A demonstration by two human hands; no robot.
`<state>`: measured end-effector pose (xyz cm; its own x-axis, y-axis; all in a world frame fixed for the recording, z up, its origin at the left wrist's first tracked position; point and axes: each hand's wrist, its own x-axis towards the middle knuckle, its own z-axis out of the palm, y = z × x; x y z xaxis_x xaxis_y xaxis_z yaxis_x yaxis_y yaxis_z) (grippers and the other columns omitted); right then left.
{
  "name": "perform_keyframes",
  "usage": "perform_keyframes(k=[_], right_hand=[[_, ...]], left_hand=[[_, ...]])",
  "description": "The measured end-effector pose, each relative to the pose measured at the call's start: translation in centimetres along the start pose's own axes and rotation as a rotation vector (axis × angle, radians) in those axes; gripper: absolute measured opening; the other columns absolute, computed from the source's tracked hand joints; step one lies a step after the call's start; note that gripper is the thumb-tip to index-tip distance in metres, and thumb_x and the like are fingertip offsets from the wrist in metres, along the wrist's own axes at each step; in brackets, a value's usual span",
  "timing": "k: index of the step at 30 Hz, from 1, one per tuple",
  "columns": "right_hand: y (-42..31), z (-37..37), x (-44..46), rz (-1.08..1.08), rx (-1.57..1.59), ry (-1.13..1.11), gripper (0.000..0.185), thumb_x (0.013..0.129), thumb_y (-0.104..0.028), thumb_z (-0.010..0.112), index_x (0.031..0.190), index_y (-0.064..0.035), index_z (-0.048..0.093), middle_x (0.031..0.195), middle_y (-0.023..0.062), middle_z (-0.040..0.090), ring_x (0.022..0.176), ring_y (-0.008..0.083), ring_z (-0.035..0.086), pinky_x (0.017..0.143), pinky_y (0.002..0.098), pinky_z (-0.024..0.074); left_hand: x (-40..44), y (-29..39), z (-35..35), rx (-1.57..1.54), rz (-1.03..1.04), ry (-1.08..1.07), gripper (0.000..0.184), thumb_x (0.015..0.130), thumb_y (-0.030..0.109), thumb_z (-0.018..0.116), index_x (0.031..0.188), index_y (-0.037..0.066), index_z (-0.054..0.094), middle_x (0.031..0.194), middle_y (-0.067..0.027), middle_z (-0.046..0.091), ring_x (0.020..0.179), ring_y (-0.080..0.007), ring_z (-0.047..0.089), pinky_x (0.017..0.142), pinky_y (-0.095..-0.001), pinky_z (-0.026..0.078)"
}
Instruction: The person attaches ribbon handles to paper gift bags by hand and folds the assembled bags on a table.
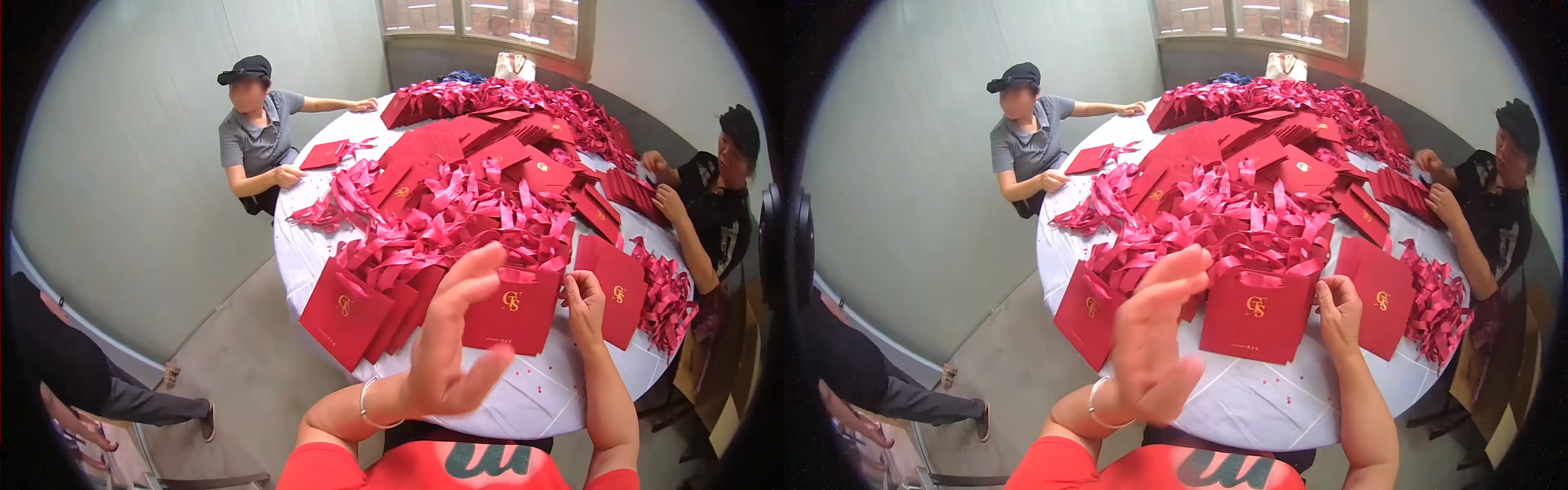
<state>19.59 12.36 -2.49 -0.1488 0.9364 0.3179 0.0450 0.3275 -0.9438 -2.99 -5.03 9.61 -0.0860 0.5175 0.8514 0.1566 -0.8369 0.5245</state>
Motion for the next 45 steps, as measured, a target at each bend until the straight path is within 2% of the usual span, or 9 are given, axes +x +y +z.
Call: perform_keyframes(k=[2,4,6,7,23,25,37,41,45], right_hand=[[0.0,0.6,-0.1,0.062,0.037,-0.015,0.012,0.099,-0.017,0.060,0.098,-0.0055,0.059,0.080,-0.0017,0.060,0.068,0.0062,0.055,0.058,0.0216,0.0450],[-0.3,1.1,-0.5,-0.006,0.050,-0.020,0.011,0.099,-0.016,0.059,0.098,-0.0053,0.059,0.078,-0.0012,0.059,0.066,0.0061,0.054,0.058,0.0207,0.0444],[1.7,0.9,0.0,0.023,-0.016,0.021,0.012,0.099,-0.017,0.059,0.099,-0.0056,0.059,0.077,-0.0016,0.059,0.064,0.0059,0.053,0.056,0.0207,0.0430],[0.8,0.5,-0.2,0.035,0.025,-0.047,0.012,0.100,-0.018,0.058,0.099,-0.0060,0.059,0.078,-0.0018,0.059,0.064,0.0052,0.053,0.056,0.0204,0.0422],[1.3,0.1,0.5,0.043,-0.004,-0.089,0.017,0.101,-0.024,0.057,0.097,-0.0075,0.058,0.077,-0.0040,0.057,0.062,0.0030,0.050,0.055,0.0176,0.0403],[1.2,0.3,0.3,0.033,-0.039,-0.056,0.017,0.103,-0.024,0.053,0.099,-0.0077,0.058,0.071,-0.0040,0.053,0.059,0.0042,0.048,0.054,0.0185,0.0367],[1.1,-0.1,-0.2,0.054,0.017,-0.099,0.016,0.103,-0.024,0.053,0.100,-0.0086,0.057,0.071,-0.0042,0.053,0.059,0.0036,0.048,0.053,0.0184,0.0383],[0.9,-0.2,-0.2,0.074,0.028,-0.106,0.015,0.102,-0.022,0.056,0.099,-0.0075,0.057,0.074,-0.0035,0.056,0.061,0.0035,0.049,0.056,0.0181,0.0399],[1.0,0.0,-0.3,0.073,-0.021,-0.091,0.017,0.103,-0.025,0.053,0.100,-0.0084,0.057,0.072,-0.0041,0.055,0.060,0.0035,0.048,0.053,0.0183,0.0380]], left_hand=[[2.1,3.0,-1.0,-0.258,0.132,-0.142,0.061,0.094,0.026,0.061,0.143,0.006,0.032,0.151,-0.0294,0.026,0.141,-0.0425,0.030,0.113,-0.0489,0.031],[3.6,7.1,2.6,-0.481,0.167,0.308,0.045,0.099,0.037,0.054,0.123,-0.001,0.048,0.134,-0.0292,0.047,0.118,-0.0334,0.056,0.091,-0.0428,0.050],[3.6,6.8,1.3,-0.416,0.176,0.308,0.045,0.099,0.037,0.054,0.123,-0.001,0.048,0.134,-0.0292,0.047,0.117,-0.0334,0.056,0.091,-0.0428,0.050],[3.6,6.9,0.9,-0.391,0.178,0.310,0.045,0.099,0.037,0.054,0.123,-0.001,0.049,0.134,-0.0291,0.047,0.117,-0.0333,0.057,0.091,-0.0427,0.050],[2.7,3.3,-1.8,-0.301,0.143,0.363,0.045,0.097,0.037,0.056,0.120,0.000,0.051,0.130,-0.0277,0.050,0.113,-0.0325,0.058,0.089,-0.0418,0.050],[2.9,3.1,-2.1,-0.288,0.142,0.352,0.045,0.097,0.037,0.057,0.120,0.000,0.052,0.129,-0.0276,0.051,0.112,-0.0324,0.058,0.089,-0.0417,0.050],[4.8,3.5,-3.5,-0.232,0.214,0.245,0.044,0.095,0.038,0.058,0.118,0.000,0.054,0.126,-0.0265,0.053,0.109,-0.0317,0.059,0.087,-0.0410,0.051],[4.4,3.9,-3.7,-0.224,0.209,0.252,0.044,0.095,0.038,0.059,0.117,0.000,0.054,0.125,-0.0262,0.053,0.108,-0.0315,0.060,0.087,-0.0408,0.051],[4.1,4.2,-4.0,-0.213,0.202,0.250,0.044,0.094,0.038,0.059,0.116,0.000,0.055,0.124,-0.0259,0.054,0.107,-0.0313,0.060,0.086,-0.0406,0.051]])
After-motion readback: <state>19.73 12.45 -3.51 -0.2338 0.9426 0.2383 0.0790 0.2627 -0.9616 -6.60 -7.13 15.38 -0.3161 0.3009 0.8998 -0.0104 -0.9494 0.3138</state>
